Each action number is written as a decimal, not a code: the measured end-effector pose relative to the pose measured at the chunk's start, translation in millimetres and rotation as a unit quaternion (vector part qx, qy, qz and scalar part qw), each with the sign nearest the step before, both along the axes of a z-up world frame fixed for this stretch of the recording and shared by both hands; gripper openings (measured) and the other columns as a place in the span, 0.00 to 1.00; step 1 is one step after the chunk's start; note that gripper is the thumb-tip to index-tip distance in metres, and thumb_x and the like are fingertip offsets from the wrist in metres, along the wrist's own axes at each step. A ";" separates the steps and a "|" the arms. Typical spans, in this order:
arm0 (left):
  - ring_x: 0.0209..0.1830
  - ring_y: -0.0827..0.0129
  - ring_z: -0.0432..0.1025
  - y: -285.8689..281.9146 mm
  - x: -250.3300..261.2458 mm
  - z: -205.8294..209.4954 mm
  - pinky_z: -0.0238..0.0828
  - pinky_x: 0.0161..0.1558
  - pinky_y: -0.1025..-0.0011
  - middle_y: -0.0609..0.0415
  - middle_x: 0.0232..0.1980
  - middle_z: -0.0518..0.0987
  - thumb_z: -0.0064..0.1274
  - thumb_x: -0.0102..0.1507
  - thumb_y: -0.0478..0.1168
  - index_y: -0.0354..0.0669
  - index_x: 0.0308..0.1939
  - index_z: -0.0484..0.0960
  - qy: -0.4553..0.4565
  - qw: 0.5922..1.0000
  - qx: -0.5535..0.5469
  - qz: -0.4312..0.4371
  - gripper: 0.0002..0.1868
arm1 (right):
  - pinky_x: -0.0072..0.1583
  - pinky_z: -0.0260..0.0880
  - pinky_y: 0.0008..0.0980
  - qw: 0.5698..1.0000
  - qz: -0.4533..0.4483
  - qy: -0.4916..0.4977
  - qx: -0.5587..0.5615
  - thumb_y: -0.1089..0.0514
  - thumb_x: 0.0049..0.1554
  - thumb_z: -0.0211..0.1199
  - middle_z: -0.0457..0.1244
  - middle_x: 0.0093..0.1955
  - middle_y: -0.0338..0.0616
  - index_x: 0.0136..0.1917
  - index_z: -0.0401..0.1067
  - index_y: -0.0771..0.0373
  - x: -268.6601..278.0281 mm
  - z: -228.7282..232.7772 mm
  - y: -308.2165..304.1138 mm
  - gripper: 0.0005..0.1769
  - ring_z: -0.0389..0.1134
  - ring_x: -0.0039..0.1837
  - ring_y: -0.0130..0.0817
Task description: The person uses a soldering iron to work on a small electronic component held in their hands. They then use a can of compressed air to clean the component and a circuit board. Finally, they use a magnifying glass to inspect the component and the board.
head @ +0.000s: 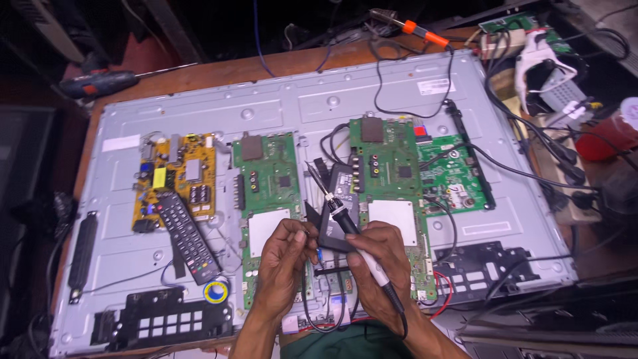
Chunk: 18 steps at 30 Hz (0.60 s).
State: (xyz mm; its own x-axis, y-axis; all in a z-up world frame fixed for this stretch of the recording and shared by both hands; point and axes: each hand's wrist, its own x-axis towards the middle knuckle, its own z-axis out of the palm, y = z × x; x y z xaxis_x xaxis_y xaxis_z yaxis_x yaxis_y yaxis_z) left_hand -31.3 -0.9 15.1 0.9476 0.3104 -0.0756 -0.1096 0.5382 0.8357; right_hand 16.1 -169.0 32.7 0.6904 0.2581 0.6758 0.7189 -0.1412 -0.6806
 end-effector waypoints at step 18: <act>0.32 0.74 0.67 10.9 -35.8 -9.3 0.64 0.34 0.76 0.51 0.38 0.77 0.55 0.68 0.39 0.41 0.42 0.74 -0.032 0.997 -0.008 0.065 0.07 | 0.57 0.68 0.31 0.987 0.132 0.095 -0.008 0.52 0.65 0.56 0.63 0.49 0.45 0.61 0.76 0.60 -9.4 12.7 17.7 0.16 0.67 0.54 0.37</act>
State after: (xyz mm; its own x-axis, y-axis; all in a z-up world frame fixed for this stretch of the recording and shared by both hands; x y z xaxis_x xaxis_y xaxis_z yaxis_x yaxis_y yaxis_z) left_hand -67.1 9.9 5.7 0.9026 0.4299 -0.0220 -0.2322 0.5293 0.8161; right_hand 6.7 -151.3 45.5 0.7115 0.4552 0.5354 0.5919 0.0224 -0.8057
